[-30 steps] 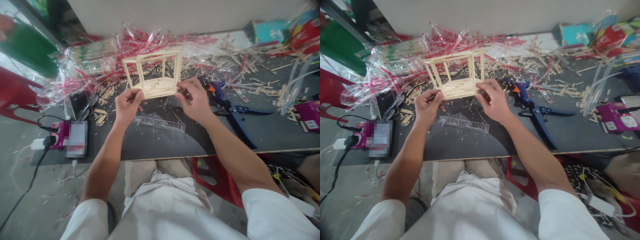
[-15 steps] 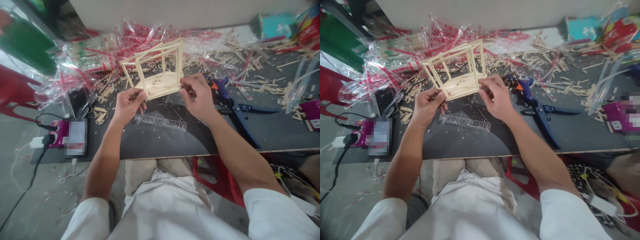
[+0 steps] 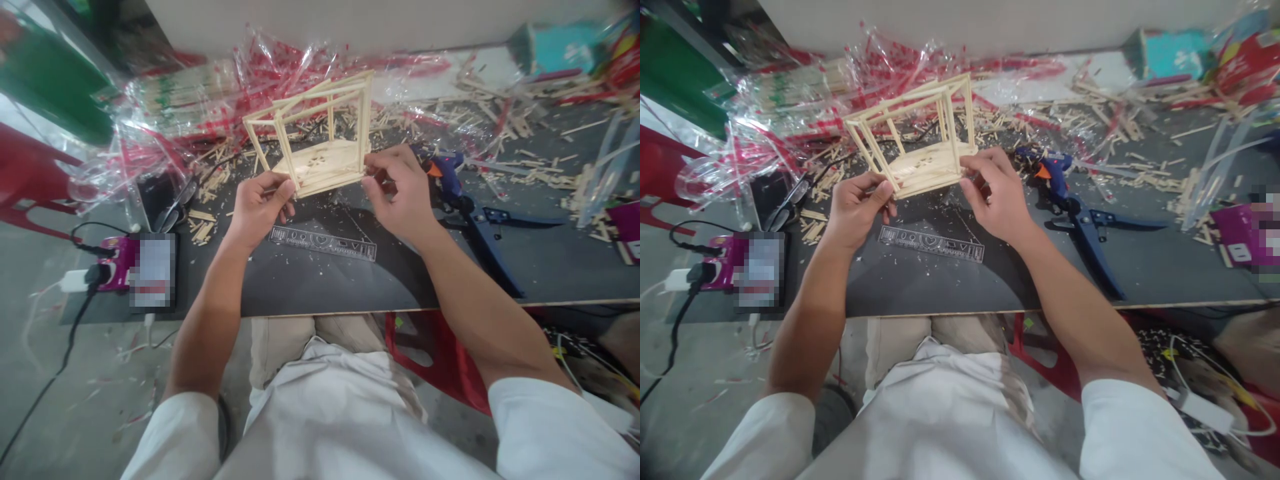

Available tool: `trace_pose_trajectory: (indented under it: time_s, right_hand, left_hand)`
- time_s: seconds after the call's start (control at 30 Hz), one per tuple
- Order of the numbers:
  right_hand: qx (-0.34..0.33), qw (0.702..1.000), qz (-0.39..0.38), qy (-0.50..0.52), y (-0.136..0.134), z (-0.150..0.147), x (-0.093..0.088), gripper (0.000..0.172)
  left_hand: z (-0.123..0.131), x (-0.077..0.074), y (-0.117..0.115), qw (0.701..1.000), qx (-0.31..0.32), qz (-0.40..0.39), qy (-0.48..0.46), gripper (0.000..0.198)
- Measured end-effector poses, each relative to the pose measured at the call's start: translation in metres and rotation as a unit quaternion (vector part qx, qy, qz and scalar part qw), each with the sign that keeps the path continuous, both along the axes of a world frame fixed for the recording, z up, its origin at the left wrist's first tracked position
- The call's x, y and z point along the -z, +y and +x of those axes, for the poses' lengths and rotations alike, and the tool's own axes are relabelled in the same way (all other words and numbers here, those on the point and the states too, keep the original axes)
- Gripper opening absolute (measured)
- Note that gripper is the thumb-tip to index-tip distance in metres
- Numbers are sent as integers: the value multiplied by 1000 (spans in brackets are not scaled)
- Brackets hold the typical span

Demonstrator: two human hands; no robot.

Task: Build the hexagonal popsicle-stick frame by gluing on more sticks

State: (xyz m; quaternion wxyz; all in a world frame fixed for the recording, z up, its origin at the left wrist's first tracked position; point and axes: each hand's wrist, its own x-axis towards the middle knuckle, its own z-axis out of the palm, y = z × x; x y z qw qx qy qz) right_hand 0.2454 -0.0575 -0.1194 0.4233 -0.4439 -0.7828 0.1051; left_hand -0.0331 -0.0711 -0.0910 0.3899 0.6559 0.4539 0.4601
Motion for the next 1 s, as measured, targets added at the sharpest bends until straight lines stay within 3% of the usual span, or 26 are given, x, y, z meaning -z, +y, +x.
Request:
trace_pose_trajectory:
  time_s: [0.23, 0.37, 0.5, 0.6, 0.8, 1.0]
  right_hand:
    - [31, 999, 6, 13, 0, -1, 3, 50]
    - [66, 994, 82, 11, -5, -7, 4, 48]
    - [68, 985, 142, -64, -16, -23, -3, 35]
    - [47, 982, 127, -133, -22, -37, -10, 23]
    - [5, 990, 26, -137, -23, -49, -20, 26]
    - [8, 988, 37, -147, -20, -48, -14, 26]
  left_hand:
    - [4, 4, 0, 1000, -12, -1, 16, 33]
    - [9, 5, -1, 1000, -9, -12, 10, 17]
    - [16, 6, -3, 1000, -3, -13, 15, 10]
    - [19, 7, -4, 1000, 3, -15, 15, 9]
    - [21, 12, -5, 1000, 11, -6, 22, 6]
    - [24, 13, -7, 1000, 5, 2, 26, 10]
